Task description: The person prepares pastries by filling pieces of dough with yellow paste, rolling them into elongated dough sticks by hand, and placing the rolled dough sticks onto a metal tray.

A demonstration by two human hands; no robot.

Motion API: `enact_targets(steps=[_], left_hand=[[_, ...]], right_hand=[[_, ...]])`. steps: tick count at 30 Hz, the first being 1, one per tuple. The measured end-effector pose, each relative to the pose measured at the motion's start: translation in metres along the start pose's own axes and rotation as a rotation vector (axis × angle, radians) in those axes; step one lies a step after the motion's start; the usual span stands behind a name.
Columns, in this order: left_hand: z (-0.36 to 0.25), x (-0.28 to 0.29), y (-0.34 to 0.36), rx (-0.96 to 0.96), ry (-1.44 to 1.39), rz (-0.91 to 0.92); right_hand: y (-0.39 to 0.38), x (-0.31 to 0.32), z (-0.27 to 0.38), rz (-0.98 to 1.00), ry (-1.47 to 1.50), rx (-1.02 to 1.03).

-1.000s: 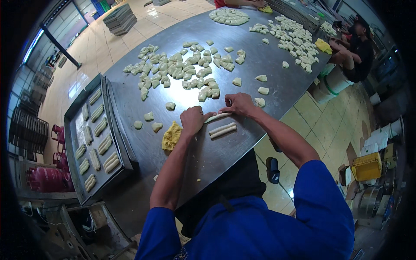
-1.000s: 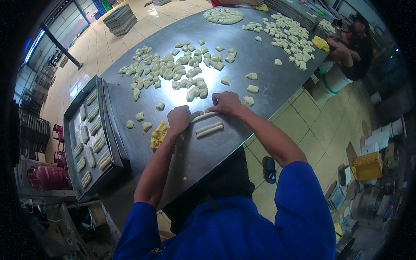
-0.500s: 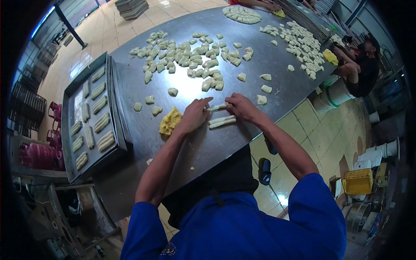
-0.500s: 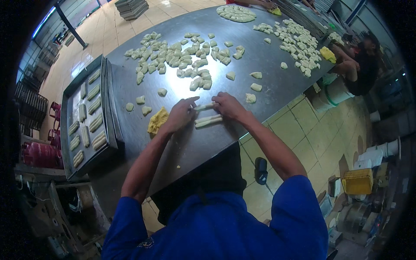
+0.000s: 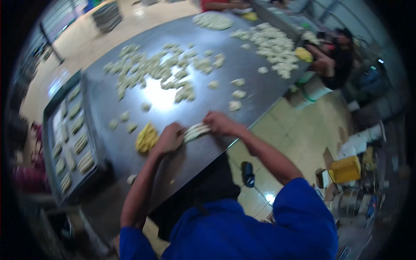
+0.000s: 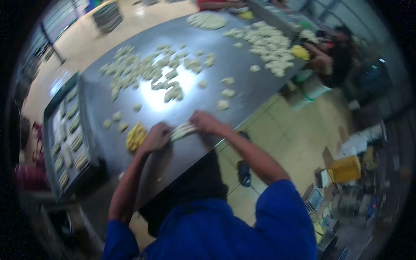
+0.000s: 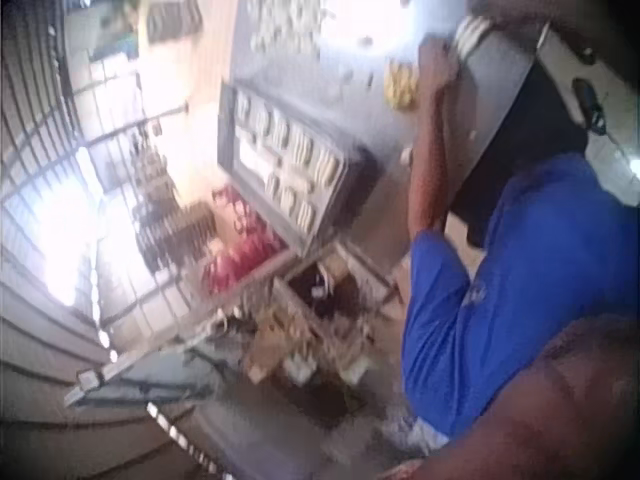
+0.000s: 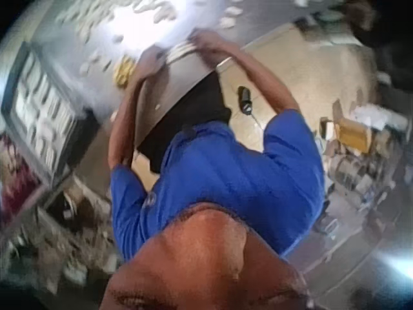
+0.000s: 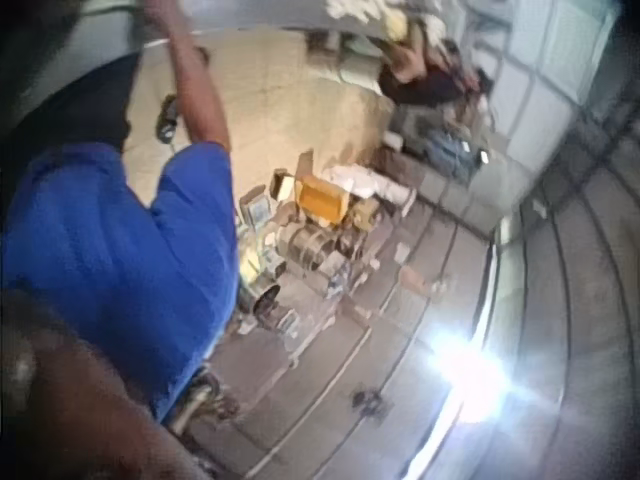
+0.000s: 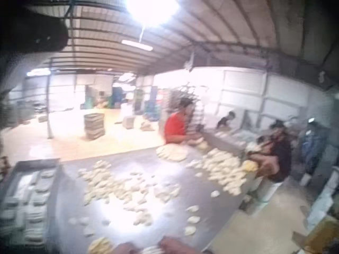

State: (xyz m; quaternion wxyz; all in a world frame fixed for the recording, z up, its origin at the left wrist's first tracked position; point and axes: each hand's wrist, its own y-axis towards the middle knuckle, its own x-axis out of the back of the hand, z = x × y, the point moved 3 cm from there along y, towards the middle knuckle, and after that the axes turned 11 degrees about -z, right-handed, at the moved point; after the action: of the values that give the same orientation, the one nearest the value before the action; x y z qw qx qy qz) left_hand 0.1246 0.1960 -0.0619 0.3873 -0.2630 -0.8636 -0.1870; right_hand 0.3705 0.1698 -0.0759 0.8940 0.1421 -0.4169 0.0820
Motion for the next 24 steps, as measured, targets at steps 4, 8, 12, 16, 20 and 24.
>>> enact_targets(steps=[4,8,12,16,20,24], left_hand=[[-0.022,0.013,-0.025,-0.001,-0.159,-0.127],[-0.024,0.007,-0.008,0.025,-0.179,0.012],[-0.029,0.016,-0.008,0.055,-0.122,-0.038],[-0.020,-0.001,-0.003,0.076,-0.111,-0.080],[-0.024,-0.015,0.003,0.031,-0.157,-0.148],[0.014,-0.025,-0.006,0.066,-0.042,-0.145]], right_hand=[[-0.010,0.010,0.039,0.090,-0.017,0.035],[-0.012,0.013,0.034,0.149,-0.156,-0.005],[-0.007,0.015,0.035,0.137,-0.141,-0.055],[0.003,0.008,0.033,0.210,-0.203,-0.092],[0.002,0.009,0.021,0.208,-0.246,-0.079],[0.027,0.004,0.052,0.530,-0.423,-0.263]])
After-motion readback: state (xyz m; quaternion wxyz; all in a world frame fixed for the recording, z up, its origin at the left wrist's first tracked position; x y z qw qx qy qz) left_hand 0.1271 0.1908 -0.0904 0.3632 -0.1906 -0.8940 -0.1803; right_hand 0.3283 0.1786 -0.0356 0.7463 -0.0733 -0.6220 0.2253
